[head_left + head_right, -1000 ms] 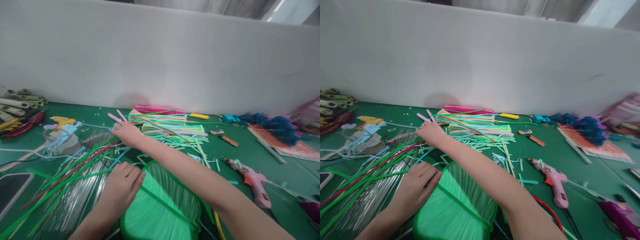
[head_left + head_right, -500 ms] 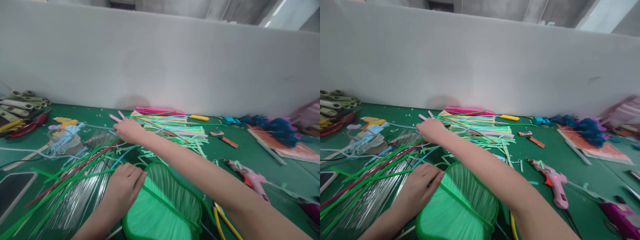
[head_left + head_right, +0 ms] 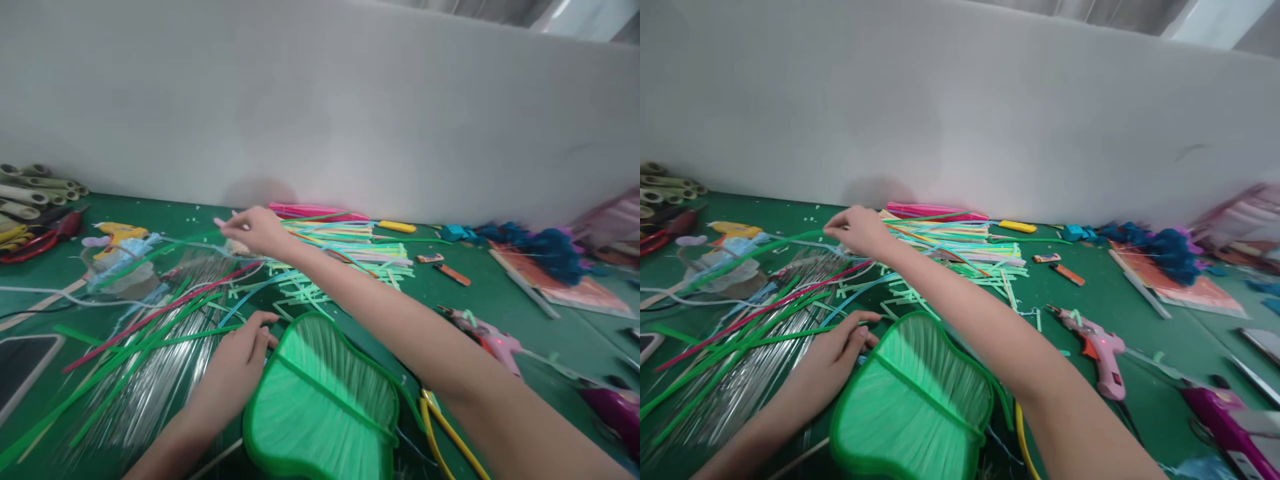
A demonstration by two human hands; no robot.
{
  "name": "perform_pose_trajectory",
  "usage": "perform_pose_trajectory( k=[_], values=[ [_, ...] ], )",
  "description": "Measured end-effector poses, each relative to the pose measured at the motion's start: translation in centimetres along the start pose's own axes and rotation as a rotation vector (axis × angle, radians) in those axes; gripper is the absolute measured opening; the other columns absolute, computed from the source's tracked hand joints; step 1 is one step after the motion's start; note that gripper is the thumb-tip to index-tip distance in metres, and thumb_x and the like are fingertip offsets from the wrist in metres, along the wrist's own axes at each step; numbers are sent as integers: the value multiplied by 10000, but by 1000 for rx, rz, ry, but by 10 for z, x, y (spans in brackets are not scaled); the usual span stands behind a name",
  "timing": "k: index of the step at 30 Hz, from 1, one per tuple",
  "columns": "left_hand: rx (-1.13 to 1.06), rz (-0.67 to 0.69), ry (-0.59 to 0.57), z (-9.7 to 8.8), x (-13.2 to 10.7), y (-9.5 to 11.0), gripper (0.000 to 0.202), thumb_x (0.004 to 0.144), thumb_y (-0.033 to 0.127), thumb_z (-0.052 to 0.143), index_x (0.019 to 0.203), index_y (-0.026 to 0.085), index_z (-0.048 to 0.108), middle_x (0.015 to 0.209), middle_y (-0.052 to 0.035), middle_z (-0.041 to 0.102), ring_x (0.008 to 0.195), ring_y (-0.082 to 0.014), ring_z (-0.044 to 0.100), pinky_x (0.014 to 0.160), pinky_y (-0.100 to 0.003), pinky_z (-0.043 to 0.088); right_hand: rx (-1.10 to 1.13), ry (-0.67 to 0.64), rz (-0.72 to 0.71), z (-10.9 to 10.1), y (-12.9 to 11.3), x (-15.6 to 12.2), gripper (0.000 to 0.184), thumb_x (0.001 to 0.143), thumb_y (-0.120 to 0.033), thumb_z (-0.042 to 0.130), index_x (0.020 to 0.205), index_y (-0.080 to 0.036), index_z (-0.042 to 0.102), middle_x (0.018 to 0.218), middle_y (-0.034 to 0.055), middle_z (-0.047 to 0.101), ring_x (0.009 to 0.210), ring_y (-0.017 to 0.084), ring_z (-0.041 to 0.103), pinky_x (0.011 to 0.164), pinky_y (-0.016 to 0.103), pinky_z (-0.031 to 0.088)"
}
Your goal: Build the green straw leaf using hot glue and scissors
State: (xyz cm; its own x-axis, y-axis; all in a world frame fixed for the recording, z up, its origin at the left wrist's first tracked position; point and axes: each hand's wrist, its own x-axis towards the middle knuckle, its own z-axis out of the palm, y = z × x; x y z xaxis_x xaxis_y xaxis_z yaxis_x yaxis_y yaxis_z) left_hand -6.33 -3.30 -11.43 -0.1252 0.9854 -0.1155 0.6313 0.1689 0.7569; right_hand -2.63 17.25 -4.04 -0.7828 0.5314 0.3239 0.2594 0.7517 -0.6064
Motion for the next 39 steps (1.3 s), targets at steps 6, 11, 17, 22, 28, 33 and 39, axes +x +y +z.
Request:
perform_pose_trajectory(
  k=[6,11,17,22,28,33,39],
  values=[
    [-112,-60,-90,-10,5,2,375,953,453,365,1113,240,630,890,-50,784,818,-255,708,712,-355,487,363,247,108,-46,-4,2,325,1033,-385,503,1179,-155,679,1212,94,751,1137,188,672,992,346,486],
    [-168,-41,-140,-11,5,5,299,791,460,651,998,247,680,839,-19,746,819,-246,681,748,-348,476,852,376,258,-87,-2,-12,372,908,-469,675,1199,-238,682,1254,19,691,1177,220,609,968,387,476],
    [-321,-64,-103,-13,6,5,369,700,454,730,977,216,683,862,-37,719,861,-249,686,796,-368,507,1026,607,300,-109,-19,-74,144,879,-341,717,874,-217,644,896,-18,726,758,83,621,670,198,478],
    [-473,-114,-8,-26,4,11,456,700,544,777,986,205,669,937,-53,726,882,-247,691,756,-345,530,1013,667,463,-100,-32,-160,172,874,-306,669,751,-207,600,766,-3,754,601,84,623,584,194,515],
    [-641,-183,70,-33,5,12,554,649,539,874,1052,201,700,976,-49,751,914,-226,683,733,-286,519,955,696,622,-86,-40,-251,261,724,-324,869,847,-217,666,797,-3,770,625,99,672,599,200,555],
    [-805,-278,69,-30,10,12,642,569,464,944,1107,201,712,855,-34,776,758,-189,701,647,-257,546,911,697,706,-77,-51,-300,300,727,-379,895,918,-212,736,850,36,796,664,111,709,647,214,587],
    [-897,-339,72,-31,15,12,540,539,341,974,1012,212,748,799,-2,782,695,-160,716,586,-206,566,868,839,786,-67,-60,-339,313,689,-433,915,853,-208,772,837,55,796,604,114,689,590,219,582]
  ],
)
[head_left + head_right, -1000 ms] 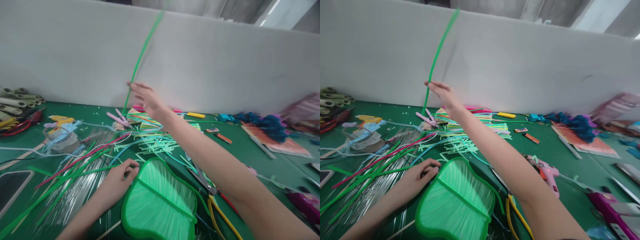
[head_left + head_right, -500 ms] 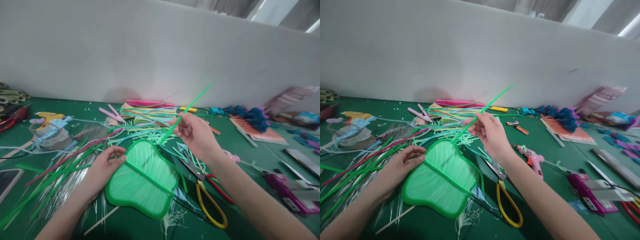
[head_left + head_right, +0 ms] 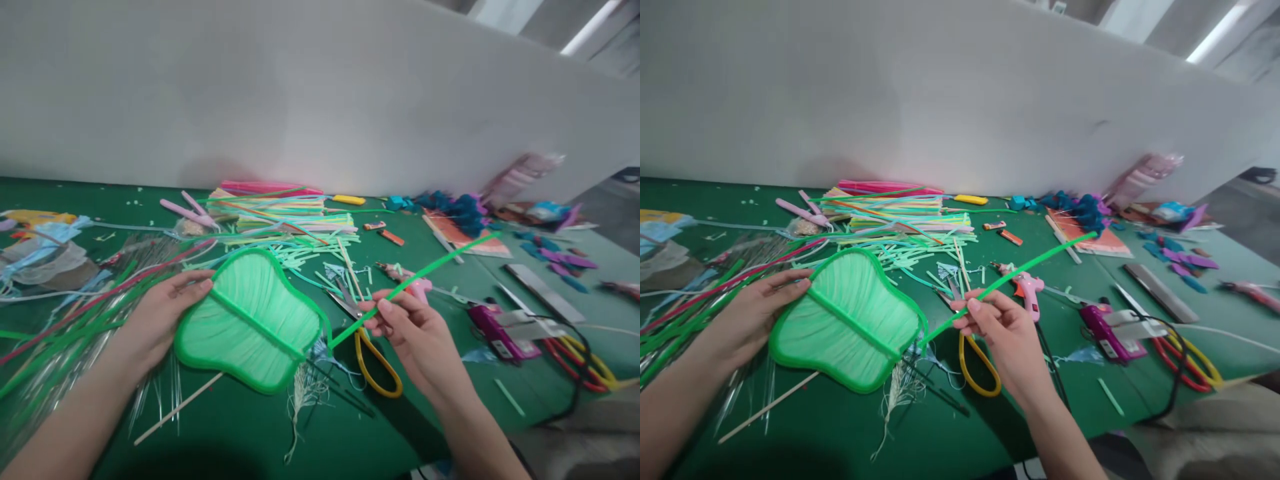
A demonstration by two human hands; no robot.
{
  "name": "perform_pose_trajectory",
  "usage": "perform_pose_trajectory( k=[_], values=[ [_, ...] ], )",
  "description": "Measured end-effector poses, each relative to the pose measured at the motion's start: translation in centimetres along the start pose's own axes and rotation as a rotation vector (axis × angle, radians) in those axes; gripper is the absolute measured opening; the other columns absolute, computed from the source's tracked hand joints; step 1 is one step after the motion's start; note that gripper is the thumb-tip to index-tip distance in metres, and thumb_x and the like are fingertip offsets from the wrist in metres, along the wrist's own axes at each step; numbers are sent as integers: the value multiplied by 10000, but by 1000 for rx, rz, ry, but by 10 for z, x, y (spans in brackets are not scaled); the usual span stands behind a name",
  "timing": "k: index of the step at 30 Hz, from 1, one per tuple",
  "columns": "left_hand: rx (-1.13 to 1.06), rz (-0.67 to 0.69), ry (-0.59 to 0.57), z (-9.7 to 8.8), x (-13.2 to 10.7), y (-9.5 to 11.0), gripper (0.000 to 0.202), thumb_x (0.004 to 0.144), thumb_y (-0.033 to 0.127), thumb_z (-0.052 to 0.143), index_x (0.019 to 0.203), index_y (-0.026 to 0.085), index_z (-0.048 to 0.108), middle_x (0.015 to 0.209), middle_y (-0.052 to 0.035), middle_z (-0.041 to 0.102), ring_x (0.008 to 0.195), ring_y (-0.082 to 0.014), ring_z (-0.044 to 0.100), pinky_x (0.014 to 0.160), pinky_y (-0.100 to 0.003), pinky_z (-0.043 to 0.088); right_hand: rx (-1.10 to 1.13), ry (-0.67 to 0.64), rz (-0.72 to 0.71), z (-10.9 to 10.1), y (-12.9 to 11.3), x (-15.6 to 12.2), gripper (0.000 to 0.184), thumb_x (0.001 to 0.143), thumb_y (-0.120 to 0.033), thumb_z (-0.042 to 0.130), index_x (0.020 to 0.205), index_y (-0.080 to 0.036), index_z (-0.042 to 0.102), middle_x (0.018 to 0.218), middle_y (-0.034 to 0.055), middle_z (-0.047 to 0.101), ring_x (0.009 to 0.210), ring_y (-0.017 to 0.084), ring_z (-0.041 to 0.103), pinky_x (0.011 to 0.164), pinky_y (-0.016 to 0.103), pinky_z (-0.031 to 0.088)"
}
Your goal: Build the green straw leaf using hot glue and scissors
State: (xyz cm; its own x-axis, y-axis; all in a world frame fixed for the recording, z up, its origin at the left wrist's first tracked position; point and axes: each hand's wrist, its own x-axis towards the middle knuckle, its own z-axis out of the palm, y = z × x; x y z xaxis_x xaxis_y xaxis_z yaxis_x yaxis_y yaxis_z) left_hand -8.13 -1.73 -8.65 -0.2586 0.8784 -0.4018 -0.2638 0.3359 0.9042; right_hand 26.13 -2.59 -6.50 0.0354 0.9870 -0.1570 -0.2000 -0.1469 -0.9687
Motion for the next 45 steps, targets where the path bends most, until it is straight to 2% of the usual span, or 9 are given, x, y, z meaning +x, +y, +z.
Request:
perform_pose_trajectory(
  k=[4,10,14,20,30,35,40,45],
  values=[
    [-6,-61,-36,-3,1,-1,453,593,282,953,1000,200,773,818,-29,797,675,-173,729,566,-223,591,26,91,13,-8,13,-14,317,680,-434,919,839,-195,784,821,67,784,608,124,686,570,218,576],
    [-16,-102,-71,-5,4,-4,384,664,230,904,1028,198,785,891,-53,814,710,-173,749,592,-224,603,26,35,82,1,30,-23,317,741,-479,874,856,-201,771,860,62,787,680,137,714,627,229,592],
    [-45,-94,-109,-3,3,-4,365,672,229,893,1016,177,784,898,-67,814,720,-171,749,625,-227,597,22,70,100,7,34,-22,378,685,-504,903,861,-193,779,852,68,783,671,145,706,634,248,601],
    [-68,-103,-178,0,-3,-2,440,663,264,908,1071,185,762,875,-56,801,701,-173,736,612,-240,581,58,106,142,12,35,-21,412,613,-508,942,828,-193,786,809,68,775,617,132,680,597,235,599],
    [-49,-73,-195,5,-7,-6,428,645,261,932,1028,205,748,800,-1,770,622,-131,683,588,-221,538,37,82,123,14,37,-21,368,662,-498,920,842,-207,784,827,74,782,633,141,697,595,226,599],
    [-111,-52,-208,10,-10,-6,394,691,339,892,1031,197,751,888,-18,772,720,-150,702,647,-233,556,40,80,120,17,30,-23,374,644,-501,929,836,-216,782,832,72,786,639,141,706,604,223,603],
    [-130,-70,-281,11,-17,-7,416,705,259,878,1097,207,749,987,-27,778,777,-149,711,685,-224,564,46,67,97,23,21,-25,387,604,-504,947,794,-212,778,815,75,786,615,139,704,599,225,610],
    [-157,-83,-319,11,-20,-7,355,726,281,865,1055,187,769,948,-46,787,772,-154,714,683,-222,561,52,67,119,27,24,-23,378,612,-488,949,818,-216,785,822,67,786,632,133,704,615,214,608]
  ],
)
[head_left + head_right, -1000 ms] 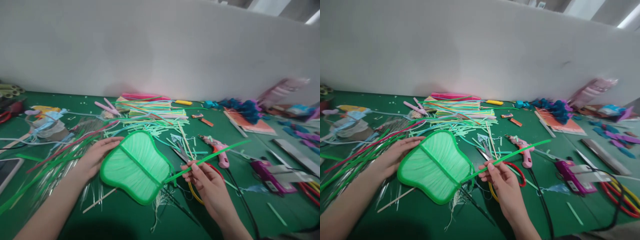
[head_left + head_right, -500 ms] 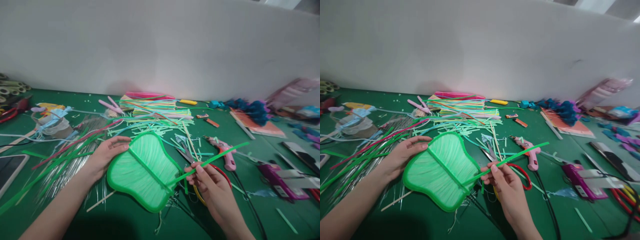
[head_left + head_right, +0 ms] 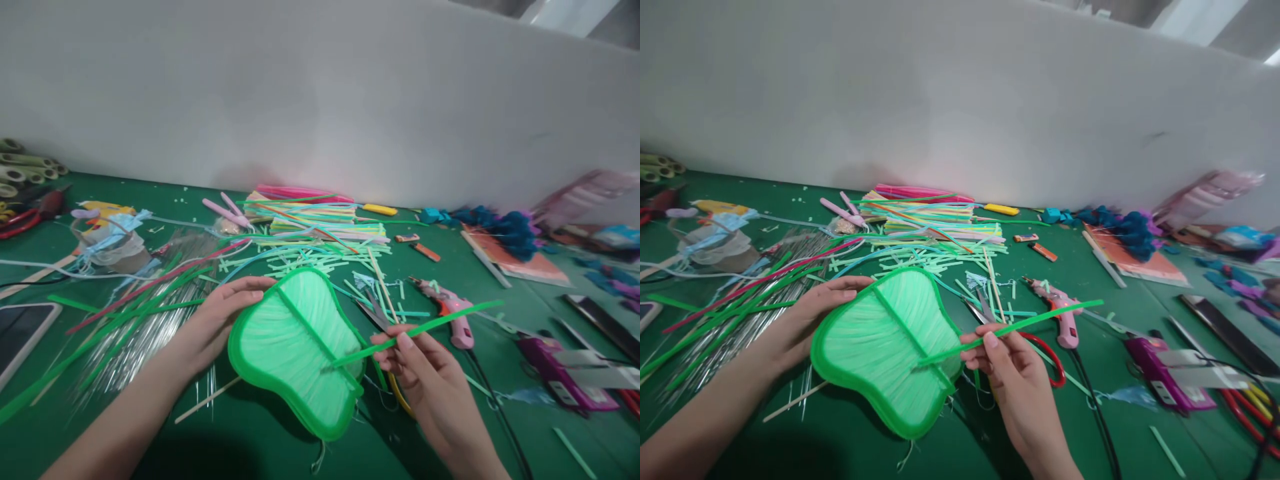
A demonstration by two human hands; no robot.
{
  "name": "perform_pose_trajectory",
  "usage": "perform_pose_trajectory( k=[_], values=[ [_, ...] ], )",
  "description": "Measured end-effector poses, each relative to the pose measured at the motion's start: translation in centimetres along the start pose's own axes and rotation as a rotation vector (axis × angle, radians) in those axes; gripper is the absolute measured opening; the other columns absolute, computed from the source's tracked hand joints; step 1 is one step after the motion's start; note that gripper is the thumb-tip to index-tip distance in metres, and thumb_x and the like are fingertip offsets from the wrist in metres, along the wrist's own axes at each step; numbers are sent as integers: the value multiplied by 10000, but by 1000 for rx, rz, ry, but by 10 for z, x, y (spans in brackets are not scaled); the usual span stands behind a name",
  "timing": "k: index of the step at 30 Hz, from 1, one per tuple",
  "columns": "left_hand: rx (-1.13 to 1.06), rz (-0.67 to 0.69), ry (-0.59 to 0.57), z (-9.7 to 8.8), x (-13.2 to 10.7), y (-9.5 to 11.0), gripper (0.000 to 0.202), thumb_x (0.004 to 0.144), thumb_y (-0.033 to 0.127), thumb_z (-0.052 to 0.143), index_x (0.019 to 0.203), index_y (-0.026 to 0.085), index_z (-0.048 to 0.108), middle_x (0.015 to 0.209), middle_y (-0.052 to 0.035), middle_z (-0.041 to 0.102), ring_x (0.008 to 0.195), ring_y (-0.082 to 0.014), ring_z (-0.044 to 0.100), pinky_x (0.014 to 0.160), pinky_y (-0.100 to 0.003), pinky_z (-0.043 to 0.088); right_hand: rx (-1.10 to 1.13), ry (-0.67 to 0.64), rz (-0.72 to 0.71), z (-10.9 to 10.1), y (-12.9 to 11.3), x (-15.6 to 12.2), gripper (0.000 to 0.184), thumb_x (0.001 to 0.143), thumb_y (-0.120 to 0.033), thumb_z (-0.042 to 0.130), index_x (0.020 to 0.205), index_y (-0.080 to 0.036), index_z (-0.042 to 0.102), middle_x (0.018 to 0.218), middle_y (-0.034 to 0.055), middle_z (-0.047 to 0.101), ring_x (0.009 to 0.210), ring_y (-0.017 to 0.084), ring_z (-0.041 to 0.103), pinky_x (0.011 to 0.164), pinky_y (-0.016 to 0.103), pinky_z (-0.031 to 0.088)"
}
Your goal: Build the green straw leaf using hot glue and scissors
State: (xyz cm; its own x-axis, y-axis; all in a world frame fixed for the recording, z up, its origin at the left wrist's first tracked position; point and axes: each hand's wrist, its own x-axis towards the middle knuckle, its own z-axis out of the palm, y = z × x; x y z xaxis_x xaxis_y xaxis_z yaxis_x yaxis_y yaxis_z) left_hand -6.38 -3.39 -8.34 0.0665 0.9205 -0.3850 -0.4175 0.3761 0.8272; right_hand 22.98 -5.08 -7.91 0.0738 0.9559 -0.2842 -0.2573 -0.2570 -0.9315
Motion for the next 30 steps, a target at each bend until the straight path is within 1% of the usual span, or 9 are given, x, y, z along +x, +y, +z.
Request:
perform_pose_trajectory(
  k=[5,9,13,16,19,21,23,26,30],
  values=[
    [-29,-13,-15,0,-1,0,343,721,285,873,1032,180,771,910,-49,786,743,-157,714,668,-229,562,24,2,33,-2,6,4,353,660,-475,931,846,-214,783,859,62,786,649,117,695,618,192,602],
    [-48,-6,-19,-1,-3,0,269,712,254,882,942,193,757,784,2,745,659,-123,679,606,-201,535,30,-26,28,-5,8,4,338,695,-446,920,882,-202,779,875,55,787,656,109,700,629,179,606],
    [-45,-15,-29,0,-6,-1,288,703,251,895,942,201,742,775,21,723,630,-109,656,565,-192,521,61,-81,42,0,-1,3,287,729,-408,907,889,-209,776,858,25,791,653,83,713,618,128,592],
    [-41,-22,-37,3,-6,-3,300,697,258,903,939,198,738,781,22,716,641,-106,656,569,-187,521,88,-138,6,19,-18,7,266,720,-393,916,865,-221,772,805,-5,787,620,64,711,591,98,578],
    [-36,-31,-35,5,-5,-5,266,726,276,884,931,193,736,754,21,705,647,-103,653,572,-177,516,56,-261,-84,47,-33,18,230,772,-387,881,873,-219,760,808,-14,788,647,66,726,617,106,586],
    [-34,-33,-32,5,-3,-6,250,745,286,871,932,190,737,757,17,705,666,-105,658,590,-175,519,34,-334,-124,65,-36,30,231,794,-390,861,870,-208,741,812,-10,792,667,77,739,639,130,601],
    [-34,-34,-32,4,-3,-7,253,745,290,870,934,187,737,767,11,709,679,-107,662,605,-177,522,8,-369,-134,79,-34,42,264,791,-401,858,875,-192,721,800,-7,792,677,94,752,649,155,615],
    [-28,-37,-31,2,-3,-8,278,731,301,882,943,193,737,782,8,712,676,-107,660,599,-180,514,-31,-382,-133,89,-27,54,300,781,-404,862,876,-175,692,778,-10,790,668,104,762,654,171,627],
    [-2,-41,-36,2,-5,-8,303,730,319,889,971,217,737,790,21,704,662,-101,647,587,-183,500,-60,-397,-165,91,-22,57,274,817,-382,836,891,-176,672,776,-17,792,671,102,767,668,174,635]
  ],
)
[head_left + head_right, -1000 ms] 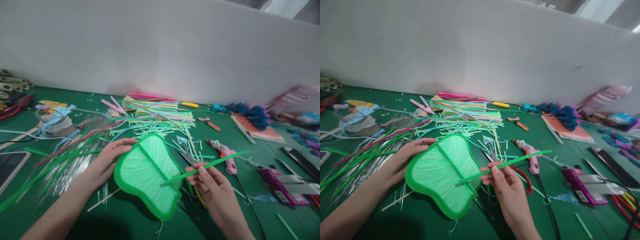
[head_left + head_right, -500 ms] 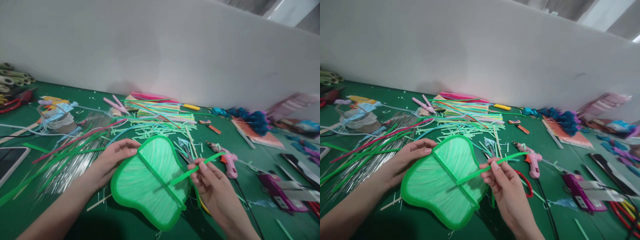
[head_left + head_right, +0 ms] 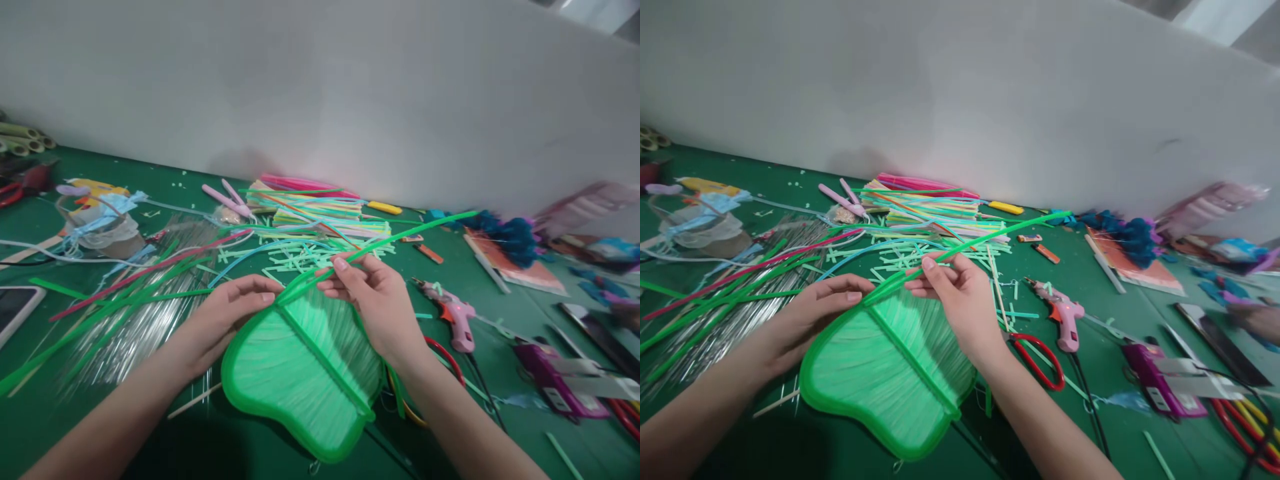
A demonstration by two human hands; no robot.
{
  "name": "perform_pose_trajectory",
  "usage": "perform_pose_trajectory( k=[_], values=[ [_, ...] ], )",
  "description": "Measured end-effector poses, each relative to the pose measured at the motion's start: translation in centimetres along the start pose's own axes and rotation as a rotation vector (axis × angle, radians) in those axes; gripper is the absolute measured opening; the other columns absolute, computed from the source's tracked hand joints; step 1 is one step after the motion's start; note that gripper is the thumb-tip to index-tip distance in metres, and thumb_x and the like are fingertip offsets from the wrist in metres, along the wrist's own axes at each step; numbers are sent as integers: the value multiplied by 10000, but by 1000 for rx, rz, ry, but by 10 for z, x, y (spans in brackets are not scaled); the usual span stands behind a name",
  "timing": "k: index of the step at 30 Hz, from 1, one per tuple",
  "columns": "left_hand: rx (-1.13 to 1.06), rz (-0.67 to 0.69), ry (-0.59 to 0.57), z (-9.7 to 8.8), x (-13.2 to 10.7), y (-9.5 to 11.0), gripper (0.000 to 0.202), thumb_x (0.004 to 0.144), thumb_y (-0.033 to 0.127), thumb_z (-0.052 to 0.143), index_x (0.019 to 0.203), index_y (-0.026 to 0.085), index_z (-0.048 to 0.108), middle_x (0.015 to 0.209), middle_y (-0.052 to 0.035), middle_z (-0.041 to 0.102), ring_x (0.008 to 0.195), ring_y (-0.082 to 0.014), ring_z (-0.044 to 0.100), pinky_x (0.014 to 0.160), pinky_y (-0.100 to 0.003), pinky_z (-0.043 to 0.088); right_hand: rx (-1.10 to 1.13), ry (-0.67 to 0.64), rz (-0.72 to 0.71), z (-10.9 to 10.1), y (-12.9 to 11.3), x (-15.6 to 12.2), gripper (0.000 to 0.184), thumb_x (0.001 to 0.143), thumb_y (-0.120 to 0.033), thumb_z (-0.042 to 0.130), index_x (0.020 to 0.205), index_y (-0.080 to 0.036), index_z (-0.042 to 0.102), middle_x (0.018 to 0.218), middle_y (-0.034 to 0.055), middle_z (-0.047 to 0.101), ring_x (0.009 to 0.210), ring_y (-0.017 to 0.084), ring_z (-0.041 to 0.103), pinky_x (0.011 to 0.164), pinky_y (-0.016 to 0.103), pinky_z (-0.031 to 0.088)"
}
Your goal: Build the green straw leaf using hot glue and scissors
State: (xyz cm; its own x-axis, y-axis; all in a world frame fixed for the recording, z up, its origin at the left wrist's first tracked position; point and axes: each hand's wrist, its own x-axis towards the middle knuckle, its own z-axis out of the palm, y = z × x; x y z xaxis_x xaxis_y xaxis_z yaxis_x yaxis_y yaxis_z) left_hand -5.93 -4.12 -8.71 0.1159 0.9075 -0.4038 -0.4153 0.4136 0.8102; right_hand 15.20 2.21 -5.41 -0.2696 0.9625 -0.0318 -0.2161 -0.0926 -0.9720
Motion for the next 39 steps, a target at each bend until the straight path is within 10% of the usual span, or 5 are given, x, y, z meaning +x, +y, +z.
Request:
perform_pose_trajectory(
  k=[18,39],
  values=[
    [165,172,-6,9,-7,-3,332,698,289,908,984,236,747,951,-1,736,887,-142,650,763,-229,486,-71,11,-76,0,-5,-17,232,915,-408,730,975,-211,623,771,-28,756,618,91,725,587,186,609],
    [151,128,93,15,-10,1,312,672,332,910,928,218,773,862,-7,734,749,-136,644,647,-214,488,-236,46,-142,15,-6,-8,272,918,-470,699,1015,-231,615,808,-14,759,641,122,736,651,258,645]
  ],
)
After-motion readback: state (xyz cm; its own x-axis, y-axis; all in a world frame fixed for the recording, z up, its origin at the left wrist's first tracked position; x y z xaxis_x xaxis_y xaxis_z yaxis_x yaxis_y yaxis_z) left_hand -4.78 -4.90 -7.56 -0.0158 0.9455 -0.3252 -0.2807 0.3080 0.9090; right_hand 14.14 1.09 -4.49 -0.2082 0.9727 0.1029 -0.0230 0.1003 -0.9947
